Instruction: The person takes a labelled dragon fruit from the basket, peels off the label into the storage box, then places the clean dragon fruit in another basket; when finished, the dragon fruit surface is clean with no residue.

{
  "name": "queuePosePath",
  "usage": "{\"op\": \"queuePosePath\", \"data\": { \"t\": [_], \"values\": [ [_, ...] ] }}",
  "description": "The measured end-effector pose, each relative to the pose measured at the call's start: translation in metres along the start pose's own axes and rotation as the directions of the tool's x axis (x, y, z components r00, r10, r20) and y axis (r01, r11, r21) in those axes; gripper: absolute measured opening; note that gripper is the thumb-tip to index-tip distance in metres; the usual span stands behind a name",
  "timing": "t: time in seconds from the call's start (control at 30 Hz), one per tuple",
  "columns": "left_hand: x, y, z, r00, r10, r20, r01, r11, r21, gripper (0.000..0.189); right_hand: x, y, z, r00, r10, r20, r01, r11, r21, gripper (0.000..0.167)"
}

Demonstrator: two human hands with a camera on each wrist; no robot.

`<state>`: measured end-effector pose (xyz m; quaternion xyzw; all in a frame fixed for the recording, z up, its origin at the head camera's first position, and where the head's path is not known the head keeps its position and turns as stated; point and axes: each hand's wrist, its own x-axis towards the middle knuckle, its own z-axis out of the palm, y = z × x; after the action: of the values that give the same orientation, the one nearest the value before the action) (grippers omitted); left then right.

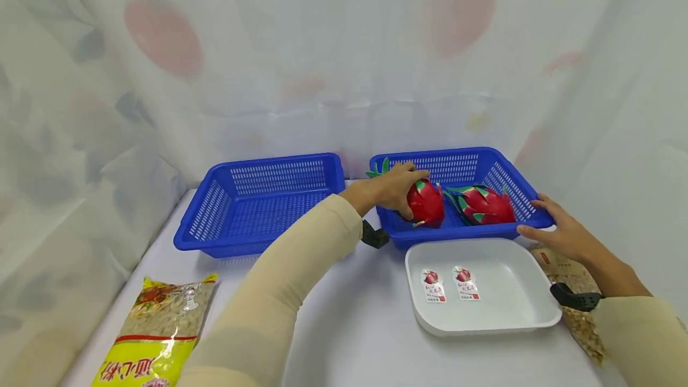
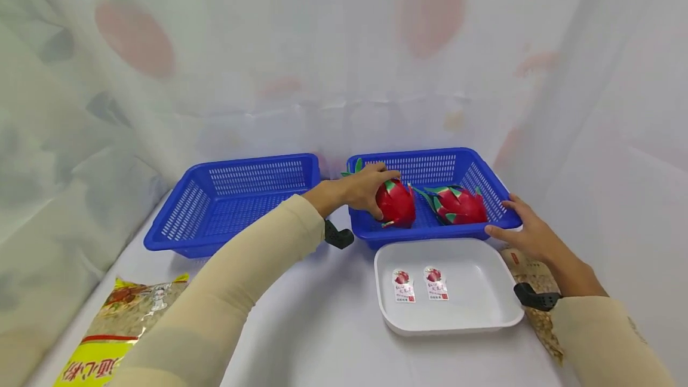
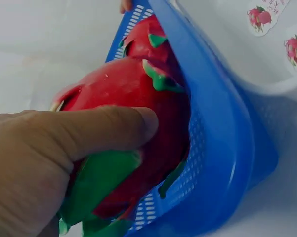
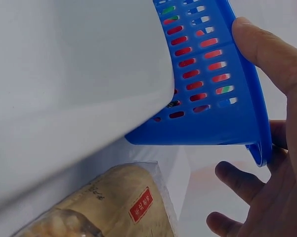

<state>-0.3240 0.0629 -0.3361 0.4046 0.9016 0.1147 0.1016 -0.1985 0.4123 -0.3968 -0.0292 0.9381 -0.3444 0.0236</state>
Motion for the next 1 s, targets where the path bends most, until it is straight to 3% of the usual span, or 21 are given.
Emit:
{"op": "queuePosePath", "data": {
  "t": [0.13,0.23,0.43,0.63,0.87,1.0],
  "values": [
    [0.007,0.002,0.008,0.997,0.061,0.057,-0.065,0.996,0.068,0.093,-0.001,-0.002,0.0,1.0,0.016,0.006,-0.016,1.0,0.002,0.098],
    [0.009,-0.002,0.018,0.993,0.06,0.097,-0.069,0.994,0.088,0.094,-0.001,-0.004,0.001,1.0,0.016,0.006,-0.016,1.0,0.015,0.099],
    [0.01,-0.015,0.033,0.992,0.052,0.116,-0.048,0.998,-0.034,0.098,-0.005,-0.007,0.005,1.0,0.026,0.001,-0.026,0.999,0.029,0.1],
    [0.005,-0.023,0.025,0.996,0.008,0.094,0.01,0.981,-0.193,0.095,-0.001,-0.012,0.008,1.0,0.002,-0.017,-0.001,0.999,0.037,0.098],
    [-0.001,-0.029,0.018,0.992,-0.018,0.122,0.041,0.981,-0.19,0.088,0.002,-0.016,0.012,1.0,0.002,-0.014,-0.001,0.998,0.07,0.098],
    [-0.004,-0.031,0.018,0.995,-0.023,0.095,0.041,0.979,-0.202,0.088,0.001,-0.017,0.013,1.0,0.006,-0.009,-0.005,0.997,0.082,0.099]
  ]
}}
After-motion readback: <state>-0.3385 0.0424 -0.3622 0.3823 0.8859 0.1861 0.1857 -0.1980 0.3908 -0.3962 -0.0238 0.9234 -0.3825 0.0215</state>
